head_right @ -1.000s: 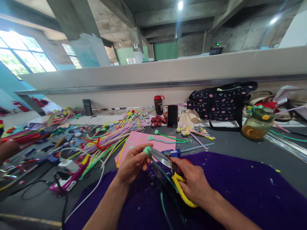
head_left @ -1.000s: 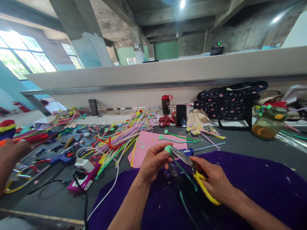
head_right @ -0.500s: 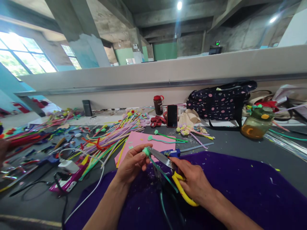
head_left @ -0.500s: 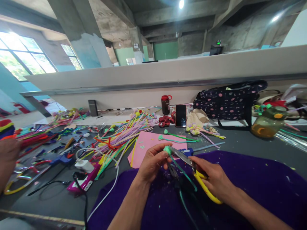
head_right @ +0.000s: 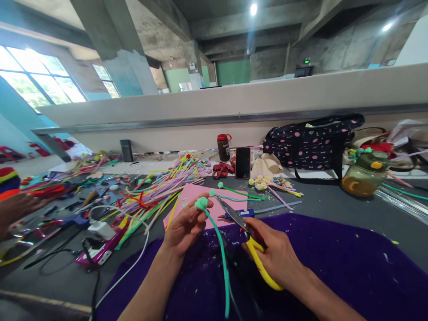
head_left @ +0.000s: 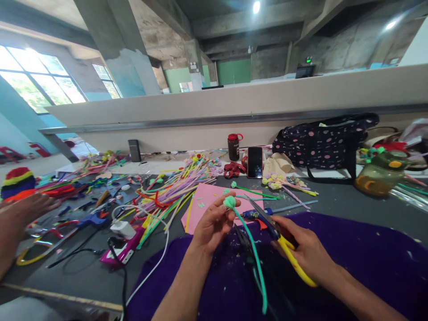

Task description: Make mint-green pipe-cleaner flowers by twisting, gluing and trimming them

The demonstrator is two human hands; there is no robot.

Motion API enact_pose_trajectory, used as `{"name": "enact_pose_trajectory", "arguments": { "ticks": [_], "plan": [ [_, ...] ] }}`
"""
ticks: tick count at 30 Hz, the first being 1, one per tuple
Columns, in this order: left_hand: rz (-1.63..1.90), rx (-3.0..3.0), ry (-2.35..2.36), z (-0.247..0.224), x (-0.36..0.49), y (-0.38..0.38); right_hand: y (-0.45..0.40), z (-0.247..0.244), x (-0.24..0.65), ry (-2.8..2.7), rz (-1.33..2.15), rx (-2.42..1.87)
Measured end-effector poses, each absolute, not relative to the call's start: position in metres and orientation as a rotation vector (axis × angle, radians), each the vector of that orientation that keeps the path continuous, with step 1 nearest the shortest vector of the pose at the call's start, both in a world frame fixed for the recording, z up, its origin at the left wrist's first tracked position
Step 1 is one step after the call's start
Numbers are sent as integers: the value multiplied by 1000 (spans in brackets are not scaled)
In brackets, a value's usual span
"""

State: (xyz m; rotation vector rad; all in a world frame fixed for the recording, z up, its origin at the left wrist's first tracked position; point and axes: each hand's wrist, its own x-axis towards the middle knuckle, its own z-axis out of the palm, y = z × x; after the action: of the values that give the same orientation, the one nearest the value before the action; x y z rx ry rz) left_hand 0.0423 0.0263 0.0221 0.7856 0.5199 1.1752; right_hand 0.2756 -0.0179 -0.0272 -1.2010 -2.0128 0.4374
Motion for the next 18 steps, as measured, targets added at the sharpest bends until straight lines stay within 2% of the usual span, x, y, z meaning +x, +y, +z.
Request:
{"name": "enact_pose_trajectory", "arguments": {
  "ticks": [8, 18],
  "plan": [
    [1189, 753, 514, 19, 41, 26, -18, -32, 270, -2030, 550, -1254],
    [1171, 1091, 694, 24, 46, 20, -17, -31, 272, -2007, 460, -1260]
  ]
}}
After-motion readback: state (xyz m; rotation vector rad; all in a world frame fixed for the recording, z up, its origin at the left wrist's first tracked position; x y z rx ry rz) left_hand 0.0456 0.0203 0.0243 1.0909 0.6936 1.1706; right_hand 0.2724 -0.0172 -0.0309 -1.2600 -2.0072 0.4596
